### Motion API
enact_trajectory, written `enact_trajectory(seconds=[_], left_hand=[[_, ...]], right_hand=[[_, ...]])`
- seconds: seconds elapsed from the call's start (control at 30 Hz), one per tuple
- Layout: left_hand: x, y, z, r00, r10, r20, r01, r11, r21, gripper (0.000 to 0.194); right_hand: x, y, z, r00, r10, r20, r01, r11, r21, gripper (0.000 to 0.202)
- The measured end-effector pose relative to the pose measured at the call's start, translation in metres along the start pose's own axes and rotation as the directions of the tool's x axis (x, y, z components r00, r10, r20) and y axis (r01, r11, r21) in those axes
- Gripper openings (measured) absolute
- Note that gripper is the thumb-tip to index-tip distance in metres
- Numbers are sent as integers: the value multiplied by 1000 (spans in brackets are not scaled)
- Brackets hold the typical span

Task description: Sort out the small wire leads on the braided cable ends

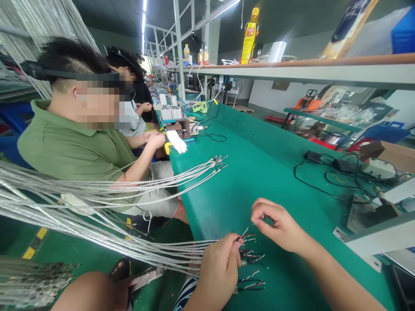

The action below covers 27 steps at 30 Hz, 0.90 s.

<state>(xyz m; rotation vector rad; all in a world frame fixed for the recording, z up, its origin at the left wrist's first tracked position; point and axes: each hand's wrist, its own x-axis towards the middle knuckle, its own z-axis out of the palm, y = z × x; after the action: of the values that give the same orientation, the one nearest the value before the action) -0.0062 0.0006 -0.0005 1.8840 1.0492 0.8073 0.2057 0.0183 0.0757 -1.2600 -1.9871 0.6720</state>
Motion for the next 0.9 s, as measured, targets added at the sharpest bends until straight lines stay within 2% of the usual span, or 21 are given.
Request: enact_trajectory(seconds=[0.13,0.2,0.27,0.33,0.43,0.57,0.7,0.9], left_hand=[[2,3,0,994,-56,-90,48,996,-80,22],[2,3,1,991,-75,-110,63,991,-116,21],[3,2,2,989,-92,-115,77,989,-128,22],[3,0,3,987,-101,-125,86,989,-117,24],[3,-2,5,985,-100,-143,89,993,-76,25],[4,-2,5,987,-83,-134,79,996,-36,24],[4,-1,3,990,-93,-107,86,994,-66,23],[3,0,1,993,-92,-74,87,994,-65,23]], right_hand=[[1,-7,-4,986,62,-157,-56,998,41,12],[1,-16,-5,978,82,-191,-83,997,5,8],[0,-24,-4,985,105,-136,-117,990,-81,8],[0,-31,-1,992,123,-30,-127,973,-192,10],[0,-34,7,993,88,84,-56,944,-325,10],[2,-31,13,988,16,154,49,909,-413,12],[3,-31,13,982,1,191,80,907,-415,14],[2,-28,16,978,-8,207,71,951,-300,11]])
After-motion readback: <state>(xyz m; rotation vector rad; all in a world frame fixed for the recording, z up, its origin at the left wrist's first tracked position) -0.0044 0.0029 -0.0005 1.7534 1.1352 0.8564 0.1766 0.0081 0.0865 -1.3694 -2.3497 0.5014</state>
